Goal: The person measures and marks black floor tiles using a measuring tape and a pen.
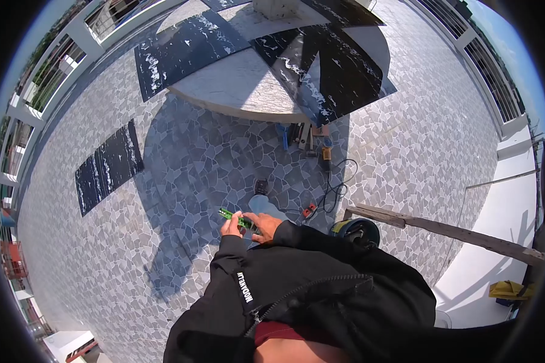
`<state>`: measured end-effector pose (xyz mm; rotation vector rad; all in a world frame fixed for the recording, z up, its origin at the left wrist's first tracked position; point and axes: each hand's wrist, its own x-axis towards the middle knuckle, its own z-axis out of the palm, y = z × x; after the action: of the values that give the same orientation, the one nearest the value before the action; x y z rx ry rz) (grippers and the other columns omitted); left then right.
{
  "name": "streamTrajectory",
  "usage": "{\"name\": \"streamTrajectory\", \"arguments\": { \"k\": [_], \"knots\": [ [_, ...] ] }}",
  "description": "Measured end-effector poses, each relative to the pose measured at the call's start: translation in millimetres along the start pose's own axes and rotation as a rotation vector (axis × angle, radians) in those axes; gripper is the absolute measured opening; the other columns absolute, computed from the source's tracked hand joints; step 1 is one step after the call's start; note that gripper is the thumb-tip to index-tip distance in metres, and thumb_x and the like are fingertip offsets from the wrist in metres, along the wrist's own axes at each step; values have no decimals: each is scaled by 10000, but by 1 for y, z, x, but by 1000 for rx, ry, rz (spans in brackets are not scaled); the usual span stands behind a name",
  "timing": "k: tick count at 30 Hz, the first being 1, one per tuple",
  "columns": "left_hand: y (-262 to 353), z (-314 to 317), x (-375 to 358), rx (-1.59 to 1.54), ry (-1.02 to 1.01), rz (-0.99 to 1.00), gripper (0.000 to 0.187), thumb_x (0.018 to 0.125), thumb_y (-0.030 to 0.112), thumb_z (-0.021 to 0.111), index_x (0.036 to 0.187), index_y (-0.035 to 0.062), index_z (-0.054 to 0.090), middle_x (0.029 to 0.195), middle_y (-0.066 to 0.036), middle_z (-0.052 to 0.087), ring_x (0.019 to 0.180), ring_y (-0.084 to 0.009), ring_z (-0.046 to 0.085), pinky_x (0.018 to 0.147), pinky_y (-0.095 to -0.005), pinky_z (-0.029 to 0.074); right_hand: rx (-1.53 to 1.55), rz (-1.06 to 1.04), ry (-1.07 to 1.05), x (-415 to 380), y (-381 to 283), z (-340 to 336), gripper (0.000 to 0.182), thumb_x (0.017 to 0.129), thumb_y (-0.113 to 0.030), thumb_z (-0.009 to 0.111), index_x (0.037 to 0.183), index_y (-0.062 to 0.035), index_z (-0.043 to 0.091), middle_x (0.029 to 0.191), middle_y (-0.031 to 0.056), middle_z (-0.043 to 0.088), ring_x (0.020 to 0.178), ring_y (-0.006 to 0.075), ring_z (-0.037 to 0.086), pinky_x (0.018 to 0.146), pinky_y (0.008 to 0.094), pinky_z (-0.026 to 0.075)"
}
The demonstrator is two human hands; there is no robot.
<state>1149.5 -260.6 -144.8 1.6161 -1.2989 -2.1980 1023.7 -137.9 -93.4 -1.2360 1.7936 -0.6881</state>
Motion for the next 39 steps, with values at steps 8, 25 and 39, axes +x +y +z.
{"name": "streamTrajectory", "arguments": {
  "k": [8, 25, 39],
  "knots": [
    [225, -27, 143, -248, 167, 196, 358, 913, 354, 510, 1104, 70, 616, 965, -60, 654, 774, -121, 610, 664, -258, 484, -144, 26, -36, 134, -4, -167, 505, 767, -273, 641, 1214, -109, 474, 1052, 181, 528, 1033, 355, 526, 848, 444, 449],
    [572, -219, 566, 142, 501, 318, 281, 867, 209, 582, 1131, 116, 606, 879, -27, 603, 804, -127, 557, 695, -300, 458, 342, 698, 801, 353, 85, -342, 472, 641, -309, 689, 1012, -21, 648, 916, 180, 661, 885, 273, 640, 799, 347, 481],
    [677, -200, 743, 173, 405, -125, 586, 849, 469, 553, 1142, -38, 574, 1090, -177, 608, 889, -308, 627, 771, -467, 507, -255, 1082, 704, 389, 136, -441, 446, 680, -254, 655, 1110, -137, 641, 948, 141, 627, 949, 297, 613, 803, 385, 500]
  ]
}}
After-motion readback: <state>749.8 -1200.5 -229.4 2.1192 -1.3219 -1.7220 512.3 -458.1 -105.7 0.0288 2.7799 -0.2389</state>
